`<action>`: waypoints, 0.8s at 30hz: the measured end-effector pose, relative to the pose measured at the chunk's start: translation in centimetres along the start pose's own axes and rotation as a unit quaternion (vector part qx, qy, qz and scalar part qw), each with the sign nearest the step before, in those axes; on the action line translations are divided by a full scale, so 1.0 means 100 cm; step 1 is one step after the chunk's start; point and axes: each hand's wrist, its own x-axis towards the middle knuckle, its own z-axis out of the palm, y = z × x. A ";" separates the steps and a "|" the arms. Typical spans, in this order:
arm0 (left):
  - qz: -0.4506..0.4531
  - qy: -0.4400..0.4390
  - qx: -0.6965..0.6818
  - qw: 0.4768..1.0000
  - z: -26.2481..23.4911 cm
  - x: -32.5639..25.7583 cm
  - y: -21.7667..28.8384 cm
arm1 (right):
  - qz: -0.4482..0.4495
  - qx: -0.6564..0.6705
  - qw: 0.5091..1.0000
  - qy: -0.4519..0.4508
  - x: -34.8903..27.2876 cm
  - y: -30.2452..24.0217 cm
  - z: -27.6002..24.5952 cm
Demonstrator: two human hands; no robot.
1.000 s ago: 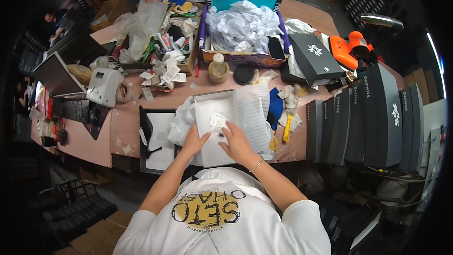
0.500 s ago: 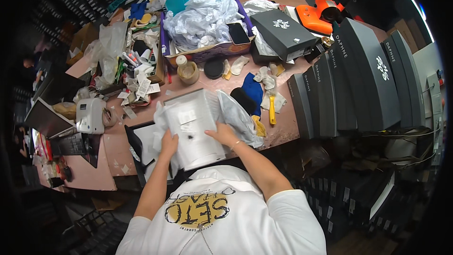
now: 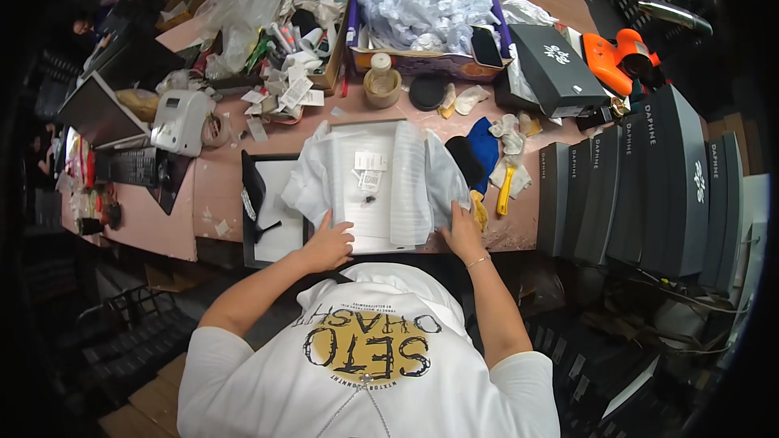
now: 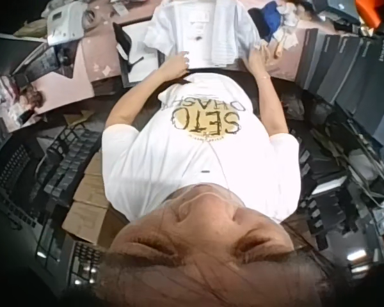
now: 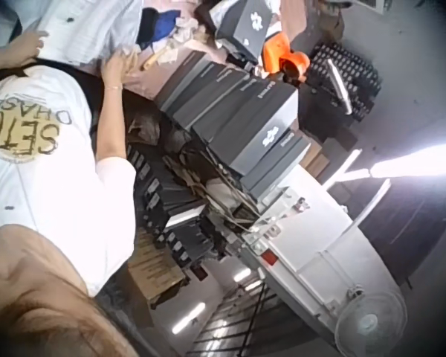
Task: Packing heeled shoes into boxes using protective paper and foam inserts.
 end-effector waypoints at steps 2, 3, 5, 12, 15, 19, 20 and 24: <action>0.009 -0.001 -0.039 0.999 -0.011 0.003 -0.005 | 0.017 -0.016 1.000 -0.008 0.007 0.020 0.023; 0.026 0.050 -0.083 0.995 -0.028 0.001 -0.006 | 0.018 -0.023 1.000 -0.007 0.012 0.028 0.030; 0.029 0.112 -0.157 0.981 -0.069 -0.003 -0.012 | 0.019 -0.038 0.999 0.003 0.017 0.026 0.035; 0.032 0.111 -0.294 0.949 -0.153 0.017 -0.049 | 0.027 -0.026 0.999 -0.010 0.018 0.025 0.032; 0.023 0.099 -0.294 0.950 -0.160 0.015 -0.052 | 0.022 -0.031 0.999 0.002 0.020 0.025 0.035; 0.017 0.070 -0.289 0.955 -0.164 0.015 -0.055 | 0.019 -0.036 0.999 0.018 0.018 0.022 0.033; 0.015 0.060 -0.288 0.956 -0.163 0.015 -0.055 | 0.021 -0.037 0.999 0.020 0.017 0.021 0.033; 0.021 0.072 -0.289 0.954 -0.160 0.016 -0.055 | 0.035 -0.049 0.998 0.014 0.018 0.018 0.033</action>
